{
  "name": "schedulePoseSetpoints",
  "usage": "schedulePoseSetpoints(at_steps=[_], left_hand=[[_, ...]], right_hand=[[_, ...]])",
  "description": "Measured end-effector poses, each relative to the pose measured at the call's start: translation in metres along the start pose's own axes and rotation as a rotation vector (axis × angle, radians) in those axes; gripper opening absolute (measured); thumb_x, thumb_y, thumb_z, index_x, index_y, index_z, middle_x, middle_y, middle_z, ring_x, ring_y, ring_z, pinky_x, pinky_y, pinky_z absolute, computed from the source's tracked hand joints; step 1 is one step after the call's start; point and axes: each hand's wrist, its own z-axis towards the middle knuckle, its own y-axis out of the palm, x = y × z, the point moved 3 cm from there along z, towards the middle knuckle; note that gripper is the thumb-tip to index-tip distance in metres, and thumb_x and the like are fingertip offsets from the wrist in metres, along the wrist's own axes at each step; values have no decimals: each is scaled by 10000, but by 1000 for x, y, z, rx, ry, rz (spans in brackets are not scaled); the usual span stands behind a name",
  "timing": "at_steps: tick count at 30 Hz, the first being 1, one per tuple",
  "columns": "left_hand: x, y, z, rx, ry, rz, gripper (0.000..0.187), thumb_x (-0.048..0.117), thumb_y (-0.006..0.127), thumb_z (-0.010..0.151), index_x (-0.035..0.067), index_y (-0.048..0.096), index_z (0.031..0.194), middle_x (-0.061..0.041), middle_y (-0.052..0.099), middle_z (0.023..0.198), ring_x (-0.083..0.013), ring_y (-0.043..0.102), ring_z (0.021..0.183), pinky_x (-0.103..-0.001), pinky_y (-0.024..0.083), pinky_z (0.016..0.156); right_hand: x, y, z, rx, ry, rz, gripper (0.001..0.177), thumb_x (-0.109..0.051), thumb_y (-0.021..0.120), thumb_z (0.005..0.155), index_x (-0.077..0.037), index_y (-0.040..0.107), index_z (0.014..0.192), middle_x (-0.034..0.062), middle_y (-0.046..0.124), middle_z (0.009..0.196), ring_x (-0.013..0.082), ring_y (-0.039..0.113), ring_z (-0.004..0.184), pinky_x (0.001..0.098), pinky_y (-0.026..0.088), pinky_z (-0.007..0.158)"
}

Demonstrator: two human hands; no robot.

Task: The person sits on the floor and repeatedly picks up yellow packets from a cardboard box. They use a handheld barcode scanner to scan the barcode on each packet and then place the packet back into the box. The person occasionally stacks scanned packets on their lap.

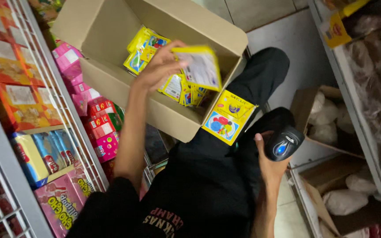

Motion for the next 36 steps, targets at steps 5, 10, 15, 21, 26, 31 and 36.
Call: schedulePoseSetpoints(at_steps=[5,10,15,21,26,31,36], left_hand=[[-46,52,5,247,137,-525,373,132,649,998,156,498,1338,-77,650,1270,-177,689,1131,-398,581,953],[-69,86,2,255,49,-304,267,172,626,1106,34,551,1322,-121,667,1261,-184,674,1145,-391,568,997],[-58,110,-6,307,41,-272,373,255,577,1118,2,544,1390,-138,679,1270,-191,688,1139,-362,567,1001],[-49,156,-8,324,81,-69,552,368,500,1131,2,431,1539,-144,650,1373,-216,684,1218,-373,578,1054],[-48,184,-15,244,122,83,586,364,497,1126,39,330,1584,-120,561,1489,-196,651,1284,-369,594,1040],[-44,196,-17,84,134,10,471,203,558,1163,53,365,1565,-166,680,1334,-163,694,1120,-313,571,1015],[-35,196,-23,-94,2,116,270,84,584,1092,8,519,1342,-73,651,1194,-119,662,1056,-278,556,919]], right_hand=[[-25,-8,-15,-116,68,-16,228,-141,851,895,-37,648,905,40,633,820,127,592,727,299,492,681],[-50,-13,-30,-281,102,-80,229,-149,852,804,-55,665,897,-4,679,794,86,615,703,262,510,643],[-59,-1,-50,-458,424,160,205,-146,805,833,-43,629,848,14,560,664,96,508,568,288,400,519],[-69,24,-58,-463,307,801,187,-127,639,999,-30,544,870,5,475,639,117,474,524,300,430,568],[-66,15,-65,-425,324,862,204,-127,648,1032,-26,552,883,11,478,640,122,487,564,303,452,623],[-50,4,-57,-92,319,706,128,-39,692,932,-52,571,969,33,537,798,141,544,679,316,453,635],[-26,-9,-45,237,255,979,329,61,718,971,-67,536,1213,64,500,1127,151,600,1038,332,524,957]])
